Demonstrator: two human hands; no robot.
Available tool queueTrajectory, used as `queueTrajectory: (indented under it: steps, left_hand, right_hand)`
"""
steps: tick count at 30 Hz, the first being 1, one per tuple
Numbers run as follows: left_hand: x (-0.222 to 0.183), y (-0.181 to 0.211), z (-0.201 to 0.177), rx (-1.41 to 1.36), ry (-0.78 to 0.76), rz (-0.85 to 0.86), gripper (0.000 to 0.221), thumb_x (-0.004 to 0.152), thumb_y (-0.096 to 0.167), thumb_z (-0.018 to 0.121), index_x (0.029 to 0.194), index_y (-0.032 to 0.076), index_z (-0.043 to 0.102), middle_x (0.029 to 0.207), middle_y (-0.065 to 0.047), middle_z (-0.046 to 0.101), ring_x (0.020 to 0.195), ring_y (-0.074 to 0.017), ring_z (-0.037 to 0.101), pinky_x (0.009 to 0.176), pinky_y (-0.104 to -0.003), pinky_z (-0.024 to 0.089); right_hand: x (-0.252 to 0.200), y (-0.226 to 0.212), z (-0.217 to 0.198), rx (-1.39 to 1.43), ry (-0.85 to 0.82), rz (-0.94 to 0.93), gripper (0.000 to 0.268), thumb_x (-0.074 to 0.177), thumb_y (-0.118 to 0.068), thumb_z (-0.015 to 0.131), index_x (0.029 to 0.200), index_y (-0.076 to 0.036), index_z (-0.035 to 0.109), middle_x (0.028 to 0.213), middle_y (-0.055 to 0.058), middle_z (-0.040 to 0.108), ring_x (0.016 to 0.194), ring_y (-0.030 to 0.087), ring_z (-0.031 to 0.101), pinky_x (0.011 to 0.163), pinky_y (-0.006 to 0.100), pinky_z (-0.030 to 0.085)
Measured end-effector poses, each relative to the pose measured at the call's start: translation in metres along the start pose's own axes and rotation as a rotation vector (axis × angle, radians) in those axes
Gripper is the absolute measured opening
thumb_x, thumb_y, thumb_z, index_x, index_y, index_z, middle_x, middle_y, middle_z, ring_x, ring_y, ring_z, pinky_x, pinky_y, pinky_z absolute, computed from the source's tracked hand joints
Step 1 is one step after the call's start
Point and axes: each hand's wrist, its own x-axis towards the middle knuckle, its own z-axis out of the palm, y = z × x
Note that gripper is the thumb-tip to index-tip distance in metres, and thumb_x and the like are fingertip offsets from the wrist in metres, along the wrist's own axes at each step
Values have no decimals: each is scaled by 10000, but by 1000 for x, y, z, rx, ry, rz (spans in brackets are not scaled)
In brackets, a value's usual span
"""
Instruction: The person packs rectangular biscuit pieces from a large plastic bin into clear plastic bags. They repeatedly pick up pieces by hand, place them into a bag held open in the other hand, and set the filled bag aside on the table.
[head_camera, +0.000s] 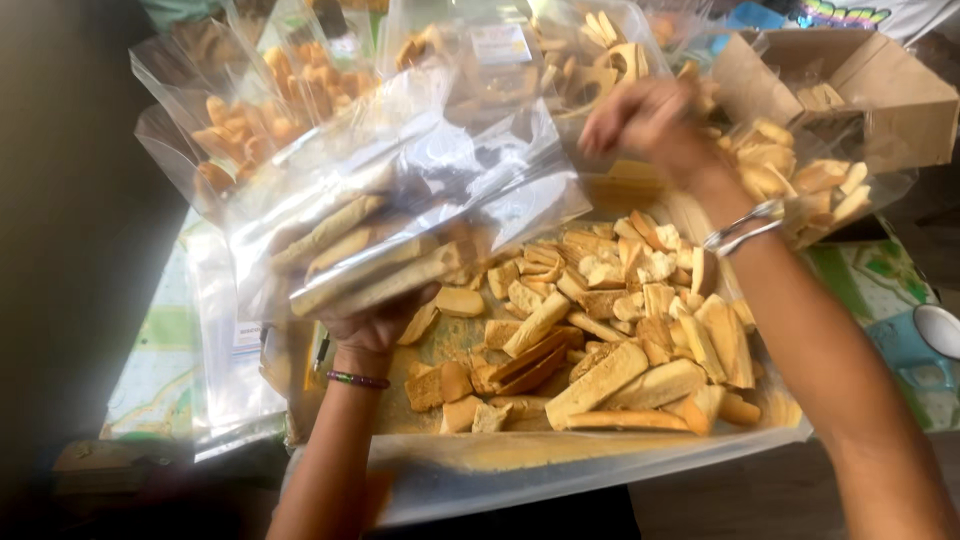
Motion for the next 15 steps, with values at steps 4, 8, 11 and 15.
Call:
queueTrajectory:
  steps: [4,8,11,15]
  left_hand:
    - [-10,-3,-13,86,124,-7,934,832,692,596,1491,71,369,1444,-242,446,1336,-469,438,961,-665,478]
    - [-10,-3,-23,215,215,-42,989,815,728,556,1515,73,312,1460,-243,413,1362,-473,421,987,-669,464]
    - [-12,-7,-22,137,178,-31,1036,787,766,529,1497,50,294,1436,-276,407,1323,-494,436,958,-683,479]
    - [-9,-6,-15,84,74,-25,1081,823,813,488,1547,41,266,1472,-294,378,1344,-484,413,978,-674,468]
  right_hand:
    - [-74,57,94,-218,-627,388,476,673,169,454,1027,-82,648,1179,84,665,1172,201,584,916,297,551]
    - [-100,67,126,-900,-555,-340,204,658,29,656,785,-126,620,1252,149,640,1226,320,544,1022,400,452]
    - [-86,57,106,-668,-669,167,423,763,-162,708,1140,-249,536,1196,63,660,1153,232,582,997,379,471]
    - [-57,33,55,-547,-496,375,477,819,-323,730,1283,-307,622,1226,-23,667,828,204,591,751,350,550]
